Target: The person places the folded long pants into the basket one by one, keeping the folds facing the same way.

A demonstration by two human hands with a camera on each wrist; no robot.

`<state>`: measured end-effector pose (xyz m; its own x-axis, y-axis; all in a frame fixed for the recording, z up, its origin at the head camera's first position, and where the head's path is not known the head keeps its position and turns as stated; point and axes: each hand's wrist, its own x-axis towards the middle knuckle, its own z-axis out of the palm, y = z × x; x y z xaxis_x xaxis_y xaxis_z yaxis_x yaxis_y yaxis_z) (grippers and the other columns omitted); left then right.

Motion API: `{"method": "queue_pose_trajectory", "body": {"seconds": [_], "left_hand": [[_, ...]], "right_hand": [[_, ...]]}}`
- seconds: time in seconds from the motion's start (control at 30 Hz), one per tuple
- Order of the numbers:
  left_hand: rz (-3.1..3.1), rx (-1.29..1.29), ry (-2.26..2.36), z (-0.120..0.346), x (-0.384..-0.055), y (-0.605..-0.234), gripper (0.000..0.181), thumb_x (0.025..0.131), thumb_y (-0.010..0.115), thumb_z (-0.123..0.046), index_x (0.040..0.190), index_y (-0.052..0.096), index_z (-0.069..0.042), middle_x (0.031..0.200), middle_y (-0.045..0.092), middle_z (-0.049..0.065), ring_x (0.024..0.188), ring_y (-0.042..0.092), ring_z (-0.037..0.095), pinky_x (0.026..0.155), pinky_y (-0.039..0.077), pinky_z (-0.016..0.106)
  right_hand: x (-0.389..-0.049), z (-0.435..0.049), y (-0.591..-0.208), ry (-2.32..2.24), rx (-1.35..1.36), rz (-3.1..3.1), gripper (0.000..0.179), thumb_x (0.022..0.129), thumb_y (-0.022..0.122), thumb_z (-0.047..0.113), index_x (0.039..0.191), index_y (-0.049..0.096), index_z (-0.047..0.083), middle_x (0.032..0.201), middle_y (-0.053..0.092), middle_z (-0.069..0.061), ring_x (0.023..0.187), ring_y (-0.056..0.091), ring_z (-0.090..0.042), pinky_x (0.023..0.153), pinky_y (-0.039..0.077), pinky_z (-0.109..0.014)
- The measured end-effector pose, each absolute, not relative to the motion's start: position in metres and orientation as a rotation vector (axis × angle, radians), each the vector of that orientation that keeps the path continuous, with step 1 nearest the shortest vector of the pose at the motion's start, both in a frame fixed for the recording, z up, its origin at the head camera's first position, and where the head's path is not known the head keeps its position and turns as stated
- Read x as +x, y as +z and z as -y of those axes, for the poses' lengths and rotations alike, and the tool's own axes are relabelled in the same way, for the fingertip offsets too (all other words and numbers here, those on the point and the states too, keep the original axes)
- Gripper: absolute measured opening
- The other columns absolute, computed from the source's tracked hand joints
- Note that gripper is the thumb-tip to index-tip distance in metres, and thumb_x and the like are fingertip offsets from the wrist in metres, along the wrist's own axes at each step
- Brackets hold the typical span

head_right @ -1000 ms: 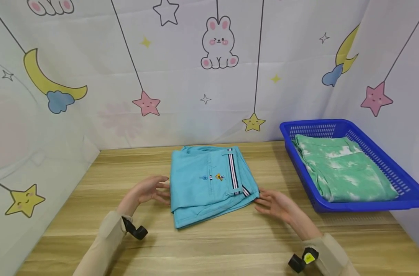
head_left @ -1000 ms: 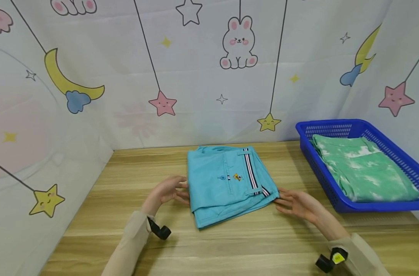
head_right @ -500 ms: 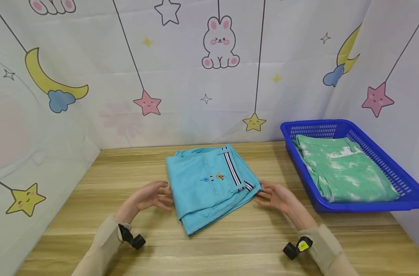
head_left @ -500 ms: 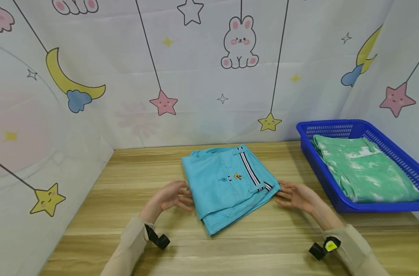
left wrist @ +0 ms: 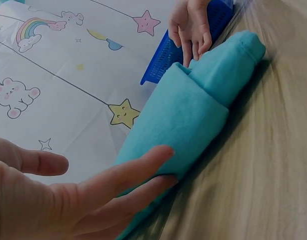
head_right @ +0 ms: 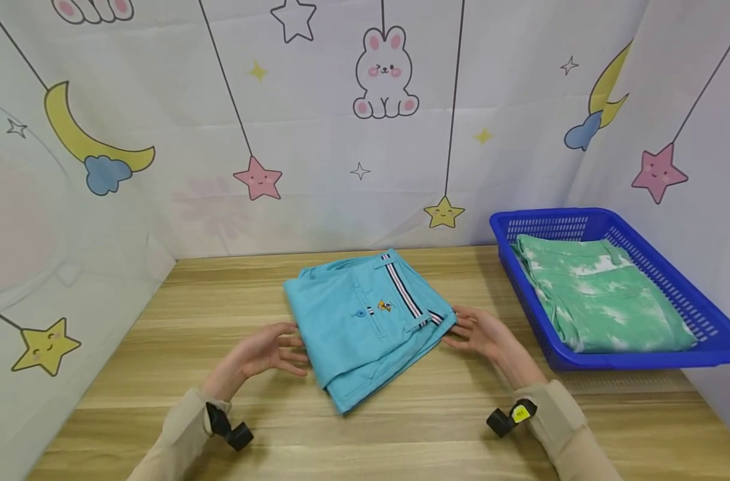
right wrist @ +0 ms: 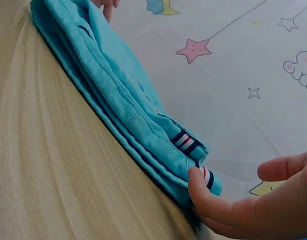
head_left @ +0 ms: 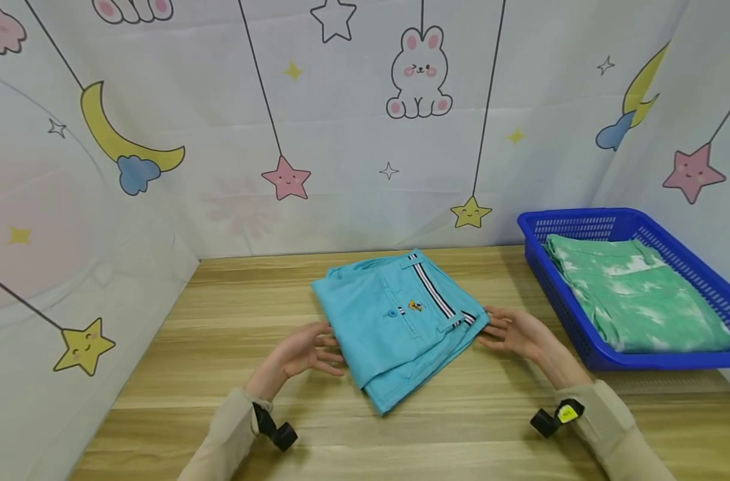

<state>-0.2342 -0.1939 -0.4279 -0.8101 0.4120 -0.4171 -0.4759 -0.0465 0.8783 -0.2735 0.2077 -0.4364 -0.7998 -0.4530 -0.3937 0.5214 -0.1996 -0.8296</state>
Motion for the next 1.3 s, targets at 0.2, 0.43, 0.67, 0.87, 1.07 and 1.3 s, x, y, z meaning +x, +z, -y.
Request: {"method": "queue_pose_trajectory", "body": {"seconds": [0.2, 0.43, 0.67, 0.87, 1.07, 1.3], "left_hand": [[-1.636, -0.104, 1.947, 0.189, -0.23, -0.428, 0.058, 0.096, 0.027, -0.017, 0.139, -0.005, 0.007, 0.135, 0.014, 0.042, 0.118, 0.029, 0.058, 0.084, 0.045, 0.054], [-1.589, -0.135, 2.014, 0.184, -0.226, -0.43, 0.059, 0.095, 0.028, -0.015, 0.139, -0.005, 0.007, 0.134, 0.011, 0.044, 0.118, 0.026, 0.06, 0.085, 0.043, 0.058], [-1.484, -0.218, 2.08, 0.178, -0.22, -0.429, 0.053, 0.094, 0.03, -0.014, 0.135, 0.003, 0.006, 0.136, 0.003, 0.042, 0.122, 0.017, 0.061, 0.088, 0.038, 0.061], [-1.402, -0.224, 2.114, 0.176, -0.216, -0.427, 0.055, 0.094, 0.029, -0.013, 0.137, -0.001, 0.004, 0.137, 0.0, 0.042, 0.123, 0.014, 0.06, 0.091, 0.033, 0.062], [-1.357, -0.19, 2.098, 0.175, -0.214, -0.427, 0.046, 0.094, 0.028, -0.014, 0.131, 0.005, 0.001, 0.138, 0.0, 0.041, 0.124, 0.016, 0.059, 0.092, 0.034, 0.062], [-1.329, -0.197, 2.1, 0.176, -0.214, -0.426, 0.039, 0.094, 0.029, -0.015, 0.126, 0.009, -0.003, 0.138, -0.002, 0.04, 0.124, 0.013, 0.059, 0.093, 0.032, 0.062]], "right_hand": [[-0.278, -0.208, -0.438, -2.06, 0.096, -1.406, 0.06, 0.097, 0.031, 0.014, 0.142, -0.007, 0.002, 0.108, 0.051, -0.003, 0.106, 0.048, -0.019, 0.095, 0.041, -0.04], [-0.285, -0.207, -0.438, -2.086, 0.155, -1.407, 0.06, 0.096, 0.032, 0.015, 0.143, -0.003, 0.005, 0.122, 0.037, -0.01, 0.113, 0.043, -0.022, 0.099, 0.038, -0.042], [-0.291, -0.206, -0.439, -2.133, 0.196, -1.338, 0.061, 0.096, 0.031, 0.014, 0.143, -0.008, 0.007, 0.135, 0.021, -0.014, 0.134, 0.014, -0.031, 0.097, 0.039, -0.042], [-0.296, -0.205, -0.438, -2.155, 0.214, -1.267, 0.059, 0.097, 0.025, 0.014, 0.143, -0.011, 0.012, 0.148, -0.008, -0.017, 0.138, -0.002, -0.029, 0.099, 0.038, -0.04], [-0.302, -0.204, -0.439, -2.178, 0.226, -1.233, 0.06, 0.097, 0.026, 0.014, 0.143, -0.012, 0.014, 0.149, -0.014, -0.013, 0.138, -0.004, -0.029, 0.094, 0.041, -0.039], [-0.301, -0.205, -0.44, -2.184, 0.24, -1.218, 0.06, 0.097, 0.027, 0.014, 0.143, -0.01, 0.015, 0.149, -0.013, -0.011, 0.138, -0.003, -0.027, 0.094, 0.041, -0.038]]}}
